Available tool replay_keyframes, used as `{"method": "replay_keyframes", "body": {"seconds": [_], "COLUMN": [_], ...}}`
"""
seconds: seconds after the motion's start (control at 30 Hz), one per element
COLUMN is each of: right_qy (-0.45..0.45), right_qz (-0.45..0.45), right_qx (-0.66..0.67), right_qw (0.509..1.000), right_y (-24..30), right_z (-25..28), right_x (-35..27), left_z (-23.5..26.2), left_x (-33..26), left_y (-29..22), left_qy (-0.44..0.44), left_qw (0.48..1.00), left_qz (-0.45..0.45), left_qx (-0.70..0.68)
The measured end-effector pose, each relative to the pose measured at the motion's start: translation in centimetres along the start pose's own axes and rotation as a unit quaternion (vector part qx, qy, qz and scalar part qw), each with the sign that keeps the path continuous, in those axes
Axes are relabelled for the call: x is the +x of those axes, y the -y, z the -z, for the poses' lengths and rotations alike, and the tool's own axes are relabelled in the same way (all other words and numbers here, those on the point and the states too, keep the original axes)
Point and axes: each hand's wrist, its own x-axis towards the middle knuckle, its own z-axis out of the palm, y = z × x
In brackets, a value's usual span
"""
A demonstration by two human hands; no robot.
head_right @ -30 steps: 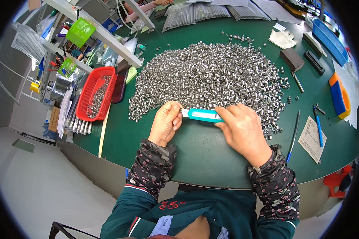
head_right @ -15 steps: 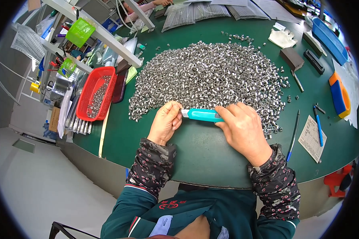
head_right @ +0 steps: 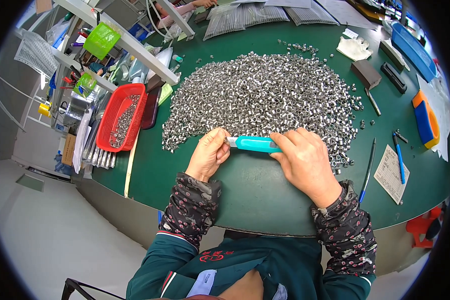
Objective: Inspecting and sorting small metal components on a factory workbench using a handheld tool.
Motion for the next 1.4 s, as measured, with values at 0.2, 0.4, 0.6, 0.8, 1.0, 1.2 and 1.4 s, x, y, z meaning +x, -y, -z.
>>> {"method": "replay_keyframes", "body": {"seconds": [0.2,0.4,0.6,0.8,1.0,1.2,1.4], "right_qy": [-0.033,0.069,0.114,-0.084,-0.070,-0.058,-0.054], "right_qz": [0.010,0.070,0.074,-0.047,-0.047,-0.048,-0.041], "right_qx": [-0.010,-0.127,-0.156,-0.099,-0.091,-0.080,-0.077], "right_qw": [0.999,0.987,0.978,0.990,0.992,0.994,0.995], "right_y": [0.6,1.3,0.7,0.4,0.6,0.6,0.7], "right_z": [1.2,1.0,1.2,2.0,1.6,1.3,1.0], "right_x": [0.4,-0.1,-0.3,0.5,0.2,0.3,0.2], "left_z": [0.5,0.7,0.4,0.3,-1.5,-2.1,-1.4], "left_x": [0.2,0.2,0.3,0.0,0.0,0.1,0.2], "left_y": [0.0,-0.1,-0.6,-1.0,1.0,1.5,0.8], "left_qy": [0.011,-0.005,-0.037,0.001,-0.070,-0.068,-0.058], "left_qw": [0.999,0.998,0.994,0.998,0.861,0.802,0.818], "left_qz": [-0.005,-0.003,-0.040,-0.016,-0.203,-0.241,-0.260], "left_qx": [-0.047,-0.055,-0.097,-0.057,0.461,0.542,0.510]}}
